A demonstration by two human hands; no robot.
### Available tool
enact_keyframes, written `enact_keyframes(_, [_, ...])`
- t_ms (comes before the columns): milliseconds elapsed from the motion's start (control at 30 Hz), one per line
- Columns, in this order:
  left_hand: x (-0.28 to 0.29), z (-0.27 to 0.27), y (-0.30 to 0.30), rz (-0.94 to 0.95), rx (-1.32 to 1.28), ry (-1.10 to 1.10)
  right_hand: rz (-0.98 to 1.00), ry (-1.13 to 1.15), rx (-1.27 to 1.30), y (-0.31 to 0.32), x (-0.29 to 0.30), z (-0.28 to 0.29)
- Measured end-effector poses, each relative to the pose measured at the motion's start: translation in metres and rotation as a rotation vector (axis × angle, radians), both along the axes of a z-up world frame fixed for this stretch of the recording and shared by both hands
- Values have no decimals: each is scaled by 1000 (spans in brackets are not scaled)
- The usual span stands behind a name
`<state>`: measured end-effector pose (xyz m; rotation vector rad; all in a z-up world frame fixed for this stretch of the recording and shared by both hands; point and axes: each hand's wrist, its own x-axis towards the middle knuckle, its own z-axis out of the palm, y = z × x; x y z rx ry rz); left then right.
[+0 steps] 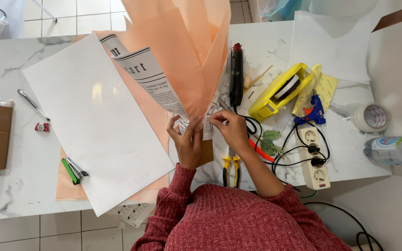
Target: The person wraps a bouquet of artificial flowers with newspaper-printed paper and peach-colored tissue paper. They secure the wrapping with tape and adjust the arrangement on a white marble table.
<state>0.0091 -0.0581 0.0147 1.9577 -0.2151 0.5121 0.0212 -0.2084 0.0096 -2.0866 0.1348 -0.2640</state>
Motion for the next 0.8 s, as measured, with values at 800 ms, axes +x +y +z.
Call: enact_keyframes(800, [4, -38, 13, -153, -140, 116, 20, 326, 843, -29, 0, -57])
